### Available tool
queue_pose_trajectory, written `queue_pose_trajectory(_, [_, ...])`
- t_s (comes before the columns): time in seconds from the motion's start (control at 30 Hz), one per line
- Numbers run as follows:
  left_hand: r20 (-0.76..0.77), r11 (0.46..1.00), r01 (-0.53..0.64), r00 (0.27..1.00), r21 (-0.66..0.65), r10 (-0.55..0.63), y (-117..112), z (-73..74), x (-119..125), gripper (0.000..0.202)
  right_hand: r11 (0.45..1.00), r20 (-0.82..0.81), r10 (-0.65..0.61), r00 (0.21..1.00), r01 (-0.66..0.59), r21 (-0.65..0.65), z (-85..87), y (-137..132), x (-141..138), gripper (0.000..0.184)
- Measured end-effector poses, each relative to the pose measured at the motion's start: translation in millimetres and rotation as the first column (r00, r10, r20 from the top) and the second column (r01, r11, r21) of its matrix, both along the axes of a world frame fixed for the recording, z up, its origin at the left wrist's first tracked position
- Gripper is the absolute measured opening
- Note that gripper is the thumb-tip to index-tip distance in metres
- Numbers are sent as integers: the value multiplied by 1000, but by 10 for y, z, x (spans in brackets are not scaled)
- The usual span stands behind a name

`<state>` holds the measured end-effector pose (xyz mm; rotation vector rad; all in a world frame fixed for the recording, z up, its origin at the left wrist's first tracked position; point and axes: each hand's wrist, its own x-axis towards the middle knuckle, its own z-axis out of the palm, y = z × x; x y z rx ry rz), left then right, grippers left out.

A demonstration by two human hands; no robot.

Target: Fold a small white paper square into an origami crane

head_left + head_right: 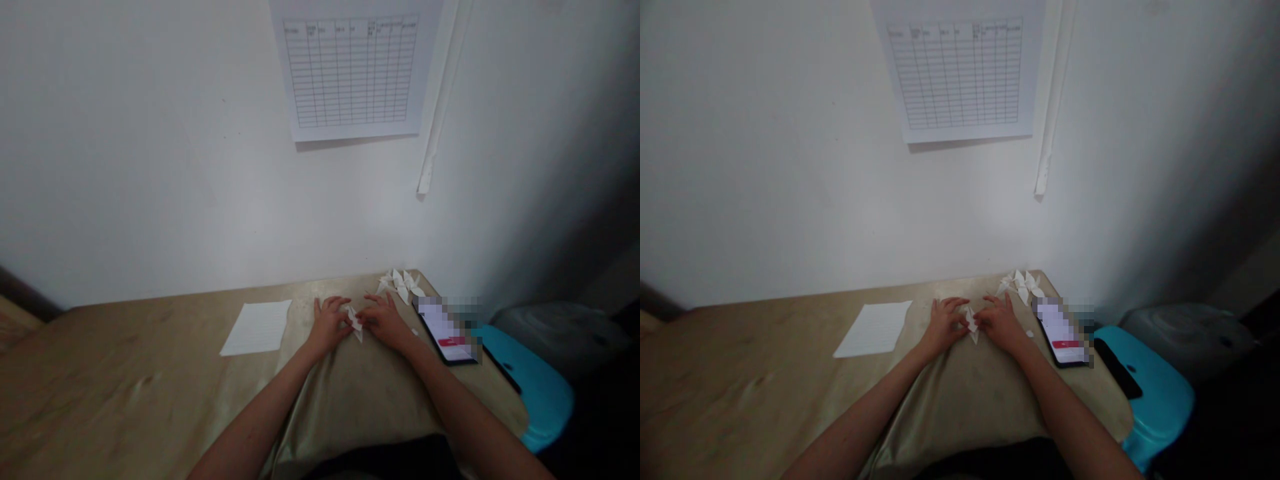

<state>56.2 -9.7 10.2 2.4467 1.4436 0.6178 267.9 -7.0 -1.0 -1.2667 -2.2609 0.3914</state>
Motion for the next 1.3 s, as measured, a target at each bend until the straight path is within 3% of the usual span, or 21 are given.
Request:
queue_pose_trajectory(0.4, [-64, 992, 58, 997, 116, -50, -40, -16, 22, 6, 999, 30, 37, 999, -38, 34, 22, 36, -5, 25])
queue_pose_trajectory(0.93, [-69, 994, 4, 998, 112, 4, -66, 6, 11, 9, 993, 72, 67, 995, -74, 93, 41, 14, 11, 25])
queue_pose_trajectory(1.1, [-82, 995, 15, 997, 103, -7, -57, -15, 17, 18, 997, 34, 59, 998, -61, 52, 61, 3, 20, 23])
queue_pose_trajectory(1.3, [-98, 995, 9, 995, 98, 1, -42, -17, 7, 14, 999, -35, 22, 999, -23, -34, 72, -8, 51, 20])
